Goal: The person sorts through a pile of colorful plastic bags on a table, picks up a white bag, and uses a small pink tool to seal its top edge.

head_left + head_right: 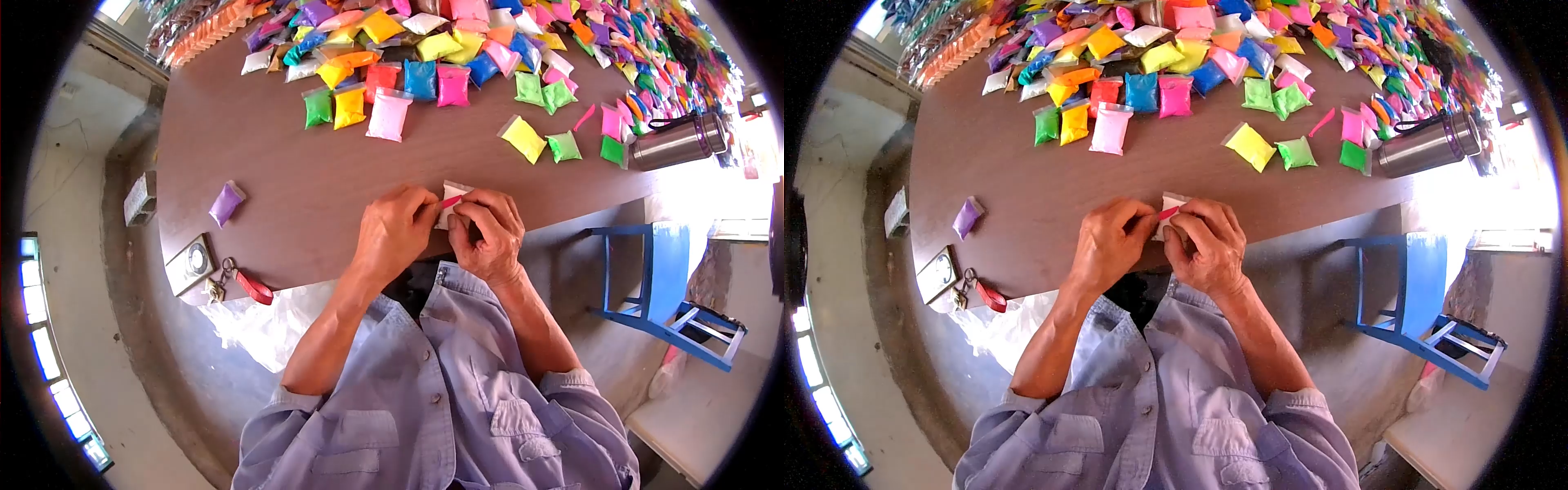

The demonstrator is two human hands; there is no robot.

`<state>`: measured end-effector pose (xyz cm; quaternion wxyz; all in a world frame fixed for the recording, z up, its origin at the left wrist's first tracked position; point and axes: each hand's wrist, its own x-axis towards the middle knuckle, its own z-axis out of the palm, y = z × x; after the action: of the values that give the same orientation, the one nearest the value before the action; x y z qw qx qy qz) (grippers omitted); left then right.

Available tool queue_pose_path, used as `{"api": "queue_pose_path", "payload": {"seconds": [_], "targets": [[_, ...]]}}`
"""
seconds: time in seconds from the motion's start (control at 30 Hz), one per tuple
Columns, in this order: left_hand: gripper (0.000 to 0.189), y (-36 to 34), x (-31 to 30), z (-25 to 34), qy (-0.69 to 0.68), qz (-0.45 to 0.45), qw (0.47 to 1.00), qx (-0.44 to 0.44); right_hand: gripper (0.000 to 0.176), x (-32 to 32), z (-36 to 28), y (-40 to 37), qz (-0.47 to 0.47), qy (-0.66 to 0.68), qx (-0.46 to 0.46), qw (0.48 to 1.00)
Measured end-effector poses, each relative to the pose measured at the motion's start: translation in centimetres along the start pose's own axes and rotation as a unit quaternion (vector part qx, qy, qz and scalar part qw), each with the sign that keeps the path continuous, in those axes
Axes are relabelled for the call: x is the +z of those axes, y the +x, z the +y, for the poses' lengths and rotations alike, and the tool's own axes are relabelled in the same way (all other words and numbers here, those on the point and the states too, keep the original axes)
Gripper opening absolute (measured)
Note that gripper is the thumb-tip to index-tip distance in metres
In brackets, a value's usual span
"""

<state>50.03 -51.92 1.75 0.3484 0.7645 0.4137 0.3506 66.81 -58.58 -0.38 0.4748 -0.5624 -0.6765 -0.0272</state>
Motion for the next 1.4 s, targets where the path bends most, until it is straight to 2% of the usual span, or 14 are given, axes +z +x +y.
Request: {"api": "queue_pose_path", "payload": {"seconds": [0.17, 0.27, 0.43, 0.53, 0.77, 0.83, 0.97, 1.03, 1.13, 1.2, 1.33, 1.4], "targets": [[0.006, 2.6, 0.2, -0.9, 0.058, -0.003, 0.997, 0.048, 0.017, -0.1, -0.2, 0.3, -0.004, -0.006, 0.004, 1.0], [0.007, 3.4, -0.1, -0.9, 0.08, -0.003, 0.996, 0.032, 0.017, -0.1, 0.1, 0.1, -0.006, -0.005, -0.002, 1.0], [0.008, 0.3, -2.1, 1.5, -0.02, 0.0, 1.0, 0.005, 0.019, -0.4, 0.2, -0.2, -0.004, 0.005, 0.009, 1.0], [0.008, -1.4, -1.8, 1.5, -0.004, -0.002, 1.0, -0.024, 0.02, -0.3, 0.1, 0.0, 0.007, 0.007, 0.017, 1.0], [0.009, 2.4, -0.7, -0.7, 0.049, -0.015, 0.999, -0.003, 0.019, 0.1, 0.1, 0.1, 0.012, 0.001, 0.005, 1.0], [0.007, 2.8, -0.5, -0.7, 0.042, 0.023, 0.999, 0.023, 0.018, 0.0, 0.0, 0.1, 0.012, 0.0, 0.01, 1.0], [0.007, -0.3, -1.8, 0.6, 0.017, 0.019, 1.0, 0.019, 0.018, 0.0, 0.0, 0.1, 0.01, -0.007, 0.013, 1.0], [0.005, -2.2, -1.9, 1.5, -0.004, 0.027, 0.999, -0.03, 0.018, 0.4, 0.2, -0.1, 0.012, -0.01, 0.014, 1.0], [0.005, -2.7, -1.2, 0.6, 0.059, 0.052, 0.996, -0.033, 0.018, 0.9, 0.4, 0.0, 0.021, -0.012, 0.009, 1.0], [0.004, -1.7, -1.0, -0.6, 0.039, 0.079, 0.996, -0.008, 0.018, 1.0, 0.4, 0.1, 0.029, -0.013, 0.006, 0.999], [0.005, 0.3, -1.7, -1.2, 0.121, 0.084, 0.989, 0.006, 0.02, 0.8, 0.2, 0.3, 0.013, 0.002, 0.022, 1.0], [0.005, 0.5, -2.0, -1.0, 0.061, 0.087, 0.994, -0.031, 0.021, 0.9, 0.2, 0.1, 0.009, 0.002, 0.031, 0.999]]}}
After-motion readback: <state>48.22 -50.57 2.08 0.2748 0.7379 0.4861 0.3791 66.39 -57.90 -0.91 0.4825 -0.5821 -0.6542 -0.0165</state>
